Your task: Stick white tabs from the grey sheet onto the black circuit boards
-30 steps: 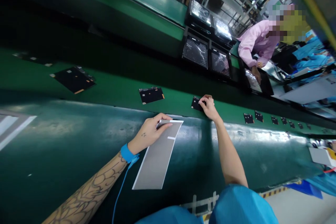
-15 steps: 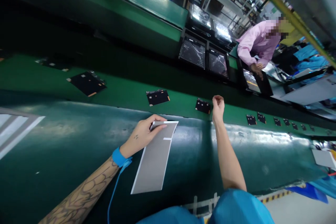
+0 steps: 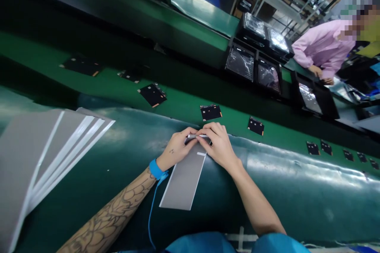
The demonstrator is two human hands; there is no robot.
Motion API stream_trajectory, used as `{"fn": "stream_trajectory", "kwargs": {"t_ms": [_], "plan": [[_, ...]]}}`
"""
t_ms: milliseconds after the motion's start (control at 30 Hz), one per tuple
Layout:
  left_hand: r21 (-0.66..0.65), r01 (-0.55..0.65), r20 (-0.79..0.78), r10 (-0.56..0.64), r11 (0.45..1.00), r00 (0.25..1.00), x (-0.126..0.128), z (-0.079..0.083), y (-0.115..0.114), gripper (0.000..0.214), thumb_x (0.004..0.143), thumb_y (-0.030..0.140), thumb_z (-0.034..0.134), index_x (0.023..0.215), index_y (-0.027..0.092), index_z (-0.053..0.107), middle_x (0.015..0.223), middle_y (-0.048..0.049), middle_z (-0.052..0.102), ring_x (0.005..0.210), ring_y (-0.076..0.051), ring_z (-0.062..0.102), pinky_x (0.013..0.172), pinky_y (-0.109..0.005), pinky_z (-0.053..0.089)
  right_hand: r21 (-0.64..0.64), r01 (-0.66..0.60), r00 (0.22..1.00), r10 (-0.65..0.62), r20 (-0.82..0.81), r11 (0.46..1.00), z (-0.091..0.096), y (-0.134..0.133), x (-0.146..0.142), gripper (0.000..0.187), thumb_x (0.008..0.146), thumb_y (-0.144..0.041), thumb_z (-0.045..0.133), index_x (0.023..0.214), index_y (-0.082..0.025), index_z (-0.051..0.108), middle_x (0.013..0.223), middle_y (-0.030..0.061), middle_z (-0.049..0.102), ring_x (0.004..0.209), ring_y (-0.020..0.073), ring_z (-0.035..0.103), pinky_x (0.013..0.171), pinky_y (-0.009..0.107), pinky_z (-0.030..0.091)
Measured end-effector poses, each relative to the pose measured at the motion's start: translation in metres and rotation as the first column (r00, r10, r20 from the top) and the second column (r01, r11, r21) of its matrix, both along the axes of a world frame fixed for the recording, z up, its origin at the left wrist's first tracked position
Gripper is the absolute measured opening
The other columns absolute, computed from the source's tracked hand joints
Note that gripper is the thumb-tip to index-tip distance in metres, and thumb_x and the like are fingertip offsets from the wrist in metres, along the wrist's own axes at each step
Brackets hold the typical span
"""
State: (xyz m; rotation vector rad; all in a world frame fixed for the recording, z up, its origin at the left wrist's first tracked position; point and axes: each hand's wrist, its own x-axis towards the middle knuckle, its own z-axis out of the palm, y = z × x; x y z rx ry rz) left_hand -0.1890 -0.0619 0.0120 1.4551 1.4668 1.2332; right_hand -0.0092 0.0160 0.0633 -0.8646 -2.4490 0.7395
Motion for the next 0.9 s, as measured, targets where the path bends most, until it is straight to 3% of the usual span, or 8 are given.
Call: {"fn": "stream_trajectory", "kwargs": {"t_ms": [200, 433, 700, 800, 900], "plan": [[0.023, -0.003, 0.036, 0.003, 1.000, 0.999, 0.002, -0.004, 0.001, 0.007, 0.104, 0.023, 0.062, 0.106, 0.021, 0.069, 0.100, -0.0044, 0.079, 0.088, -0.021, 0.074, 0.084, -0.031, 0.056, 0.030, 0.020, 1.000, -0.021, 0.016, 0.999, -0.009, 0.004, 0.004, 0.014, 0.108, -0.040, 0.064, 0.112, -0.034, 0.075, 0.107, 0.0058, 0.072, 0.102, 0.0282, 0.067, 0.090, 0.050, 0.050], [0.045, 0.003, 0.053, -0.005, 0.999, 0.999, 0.003, -0.008, 0.003, 0.006, 0.105, 0.022, 0.063, 0.107, 0.022, 0.069, 0.100, -0.0037, 0.079, 0.090, -0.022, 0.076, 0.083, -0.031, 0.056, 0.002, 0.017, 1.000, -0.018, 0.019, 1.000, -0.005, 0.002, 0.003, 0.010, 0.109, -0.035, 0.064, 0.109, -0.027, 0.070, 0.109, 0.0063, 0.070, 0.102, 0.0253, 0.065, 0.090, 0.044, 0.049], [0.029, -0.005, 0.070, 0.003, 1.000, 0.998, 0.003, -0.002, 0.002, 0.008, 0.107, 0.027, 0.064, 0.108, 0.022, 0.070, 0.100, -0.0031, 0.080, 0.089, -0.021, 0.077, 0.080, -0.031, 0.056, -0.045, -0.029, 1.000, 0.029, 0.002, 0.999, -0.005, 0.001, 0.007, 0.010, 0.111, -0.032, 0.056, 0.112, -0.026, 0.064, 0.111, 0.0079, 0.065, 0.105, 0.0252, 0.063, 0.092, 0.044, 0.048], [0.022, -0.013, 0.072, 0.012, 1.000, 0.997, 0.003, 0.000, 0.002, 0.007, 0.106, 0.026, 0.065, 0.109, 0.022, 0.070, 0.103, -0.0033, 0.081, 0.092, -0.021, 0.078, 0.082, -0.031, 0.057, -0.111, -0.040, 0.998, 0.033, -0.062, 0.993, 0.002, 0.026, 0.015, 0.012, 0.111, -0.034, 0.055, 0.107, -0.026, 0.062, 0.109, 0.0071, 0.064, 0.104, 0.0247, 0.062, 0.092, 0.043, 0.049], [0.009, -0.004, 0.065, 0.003, 1.000, 0.998, 0.002, 0.001, 0.002, 0.008, 0.105, 0.025, 0.065, 0.109, 0.022, 0.071, 0.103, -0.0031, 0.081, 0.091, -0.021, 0.078, 0.082, -0.032, 0.057, -0.140, -0.051, 0.997, 0.043, -0.059, 0.989, 0.010, 0.080, 0.029, 0.019, 0.111, -0.040, 0.056, 0.101, -0.025, 0.062, 0.105, 0.0068, 0.062, 0.100, 0.0242, 0.060, 0.089, 0.040, 0.049]]}}
